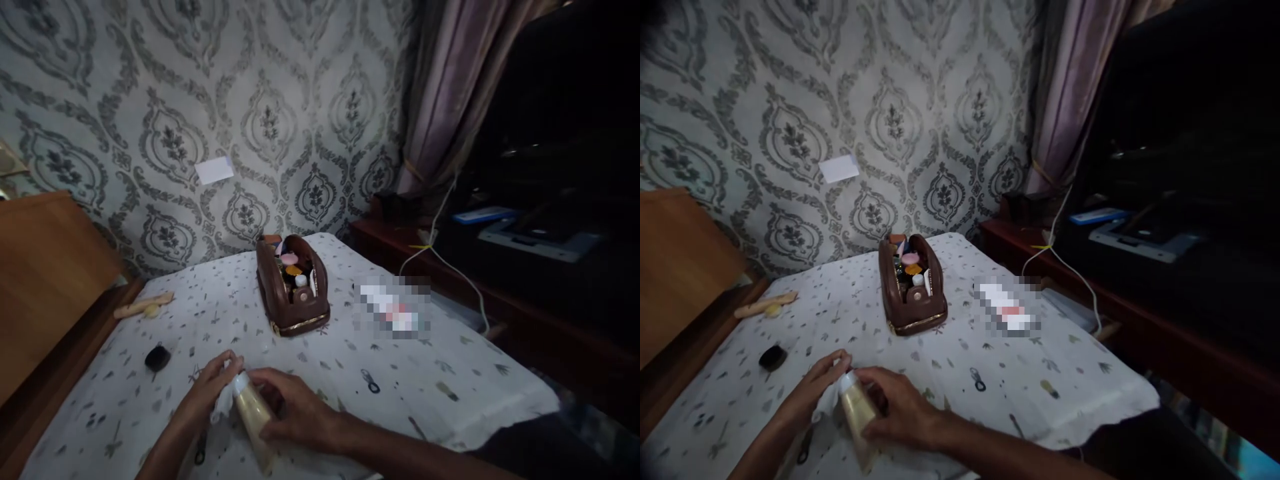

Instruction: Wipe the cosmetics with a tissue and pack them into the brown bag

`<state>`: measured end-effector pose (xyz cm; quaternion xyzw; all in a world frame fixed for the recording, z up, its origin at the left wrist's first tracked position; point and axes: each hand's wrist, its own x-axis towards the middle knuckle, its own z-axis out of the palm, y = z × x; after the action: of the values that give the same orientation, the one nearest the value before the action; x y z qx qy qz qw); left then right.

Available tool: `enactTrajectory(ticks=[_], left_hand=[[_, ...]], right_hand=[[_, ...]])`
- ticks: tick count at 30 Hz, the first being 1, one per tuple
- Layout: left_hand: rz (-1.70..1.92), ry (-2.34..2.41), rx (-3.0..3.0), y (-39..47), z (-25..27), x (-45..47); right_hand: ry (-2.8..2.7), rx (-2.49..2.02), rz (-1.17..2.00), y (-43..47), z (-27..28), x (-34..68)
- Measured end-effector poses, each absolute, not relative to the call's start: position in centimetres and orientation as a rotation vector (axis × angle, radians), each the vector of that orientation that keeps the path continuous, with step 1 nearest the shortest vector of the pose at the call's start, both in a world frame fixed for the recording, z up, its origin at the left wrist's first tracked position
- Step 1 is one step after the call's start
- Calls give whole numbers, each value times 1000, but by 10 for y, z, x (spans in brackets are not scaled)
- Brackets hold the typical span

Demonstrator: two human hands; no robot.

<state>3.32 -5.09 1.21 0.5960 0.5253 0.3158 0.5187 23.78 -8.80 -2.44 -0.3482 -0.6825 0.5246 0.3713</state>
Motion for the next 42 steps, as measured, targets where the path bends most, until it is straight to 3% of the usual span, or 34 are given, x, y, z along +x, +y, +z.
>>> enactTrajectory(ticks=[5,12,16,20,22,25,30,42], left_hand=[[607,1177,1704,-37,33,43],[862,1242,1423,-17,67,81],[941,1107,1391,7,92,119],[1153,1139,1749,74,127,148],[1056,1168,2167,116,142,156],[614,1309,2609,166,154,167],[47,1591,2791,192,147,179],[253,1437,2866,188,129,166]], right_hand=[[-1637,-977,1328,-86,-34,243],[-1004,-851,1593,-76,-5,277],[-1007,-918,1354,-61,43,321],[-1039,-981,1078,-33,86,367],[-1077,-1011,929,-11,102,388],[-1183,-1044,764,35,117,412],[-1348,-1178,660,117,130,420],[-1861,-1529,570,200,160,371]])
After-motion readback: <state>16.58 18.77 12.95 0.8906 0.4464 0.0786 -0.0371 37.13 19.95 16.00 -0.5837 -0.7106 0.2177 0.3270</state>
